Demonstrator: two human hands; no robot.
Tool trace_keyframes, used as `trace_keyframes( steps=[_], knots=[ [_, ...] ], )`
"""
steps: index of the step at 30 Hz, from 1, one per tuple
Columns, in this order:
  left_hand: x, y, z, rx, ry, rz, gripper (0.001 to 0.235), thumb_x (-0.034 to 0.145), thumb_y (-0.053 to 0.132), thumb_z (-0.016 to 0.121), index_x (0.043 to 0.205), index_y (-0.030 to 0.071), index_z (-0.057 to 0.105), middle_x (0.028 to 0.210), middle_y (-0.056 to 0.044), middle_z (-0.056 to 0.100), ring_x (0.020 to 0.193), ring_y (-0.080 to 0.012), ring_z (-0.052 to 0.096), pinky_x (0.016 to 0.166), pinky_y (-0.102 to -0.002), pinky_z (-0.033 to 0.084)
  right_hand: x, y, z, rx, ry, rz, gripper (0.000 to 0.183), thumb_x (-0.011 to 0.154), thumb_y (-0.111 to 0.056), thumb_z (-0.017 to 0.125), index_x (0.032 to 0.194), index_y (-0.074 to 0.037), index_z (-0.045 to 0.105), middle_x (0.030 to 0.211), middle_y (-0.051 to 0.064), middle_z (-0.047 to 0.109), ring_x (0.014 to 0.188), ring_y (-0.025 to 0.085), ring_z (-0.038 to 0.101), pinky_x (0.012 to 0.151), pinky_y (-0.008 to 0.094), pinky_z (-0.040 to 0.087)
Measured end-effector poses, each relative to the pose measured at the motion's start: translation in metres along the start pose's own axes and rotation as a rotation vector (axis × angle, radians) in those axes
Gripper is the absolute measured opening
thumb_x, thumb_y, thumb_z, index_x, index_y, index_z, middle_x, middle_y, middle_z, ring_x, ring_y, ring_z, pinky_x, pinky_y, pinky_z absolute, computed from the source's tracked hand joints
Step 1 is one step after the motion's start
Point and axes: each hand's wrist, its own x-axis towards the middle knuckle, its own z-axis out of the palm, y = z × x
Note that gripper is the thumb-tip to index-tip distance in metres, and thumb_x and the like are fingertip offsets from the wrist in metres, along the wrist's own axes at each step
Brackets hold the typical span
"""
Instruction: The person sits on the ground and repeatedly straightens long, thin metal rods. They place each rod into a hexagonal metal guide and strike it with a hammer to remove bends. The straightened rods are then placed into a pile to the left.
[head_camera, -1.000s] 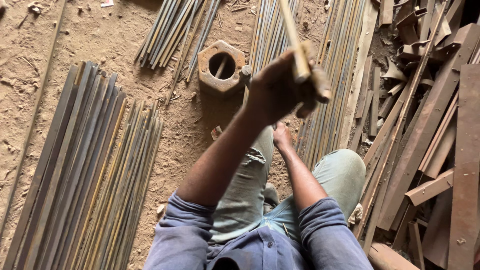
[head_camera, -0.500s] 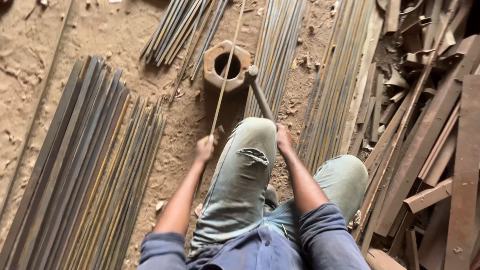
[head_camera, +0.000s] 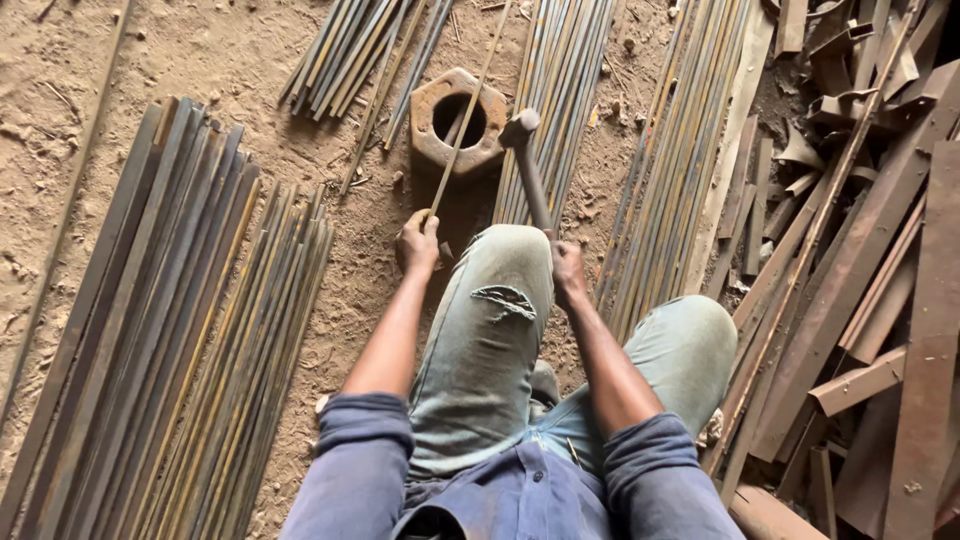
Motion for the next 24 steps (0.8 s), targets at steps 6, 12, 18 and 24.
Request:
trace_keyframes(
  steps=[6,12,18,24],
  knots=[
    [0.01,-0.055,0.01,-0.168,-0.024,0.029,0.036,0.097,0.043,0.067,0.118,0.015,0.077,0.102,-0.008,0.078,0.092,-0.0247,0.073,0.079,-0.038,0.055,-0.022,-0.086,-0.038,0.286,-0.086,-0.324,0.058,0.098,-0.065,0.053,0.081,-0.01,0.059,0.062,-0.001,0.057,0.042,0.008,0.052,0.031,0.028,0.044],
    [-0.041,-0.132,-0.019,-0.424,-0.301,-0.205,0.033,0.102,0.039,0.067,0.117,0.012,0.079,0.064,0.003,0.057,0.054,-0.0087,0.047,0.048,-0.029,0.032,0.007,-0.154,-0.058,0.384,-0.155,-0.741,0.04,0.111,-0.042,0.055,0.091,-0.009,0.062,0.069,0.004,0.064,0.05,0.008,0.059,0.041,0.028,0.048],
    [-0.091,-0.158,-0.046,-0.37,-0.282,-0.168,0.032,0.102,0.036,0.066,0.114,0.01,0.081,0.066,0.003,0.056,0.057,-0.008,0.044,0.051,-0.027,0.032,0.034,-0.118,-0.002,0.173,-0.137,-0.479,0.037,0.108,-0.042,0.054,0.094,-0.008,0.06,0.067,0.002,0.058,0.048,0.01,0.053,0.037,0.029,0.043],
    [-0.094,-0.157,-0.046,-0.362,-0.178,0.037,0.032,0.101,0.033,0.067,0.112,0.005,0.077,0.084,0.003,0.075,0.075,-0.0033,0.063,0.067,-0.021,0.048,0.03,-0.063,0.012,-0.219,0.027,-0.189,0.058,0.104,-0.063,0.052,0.092,-0.008,0.067,0.068,0.001,0.061,0.058,0.011,0.057,0.05,0.031,0.045]
  ],
)
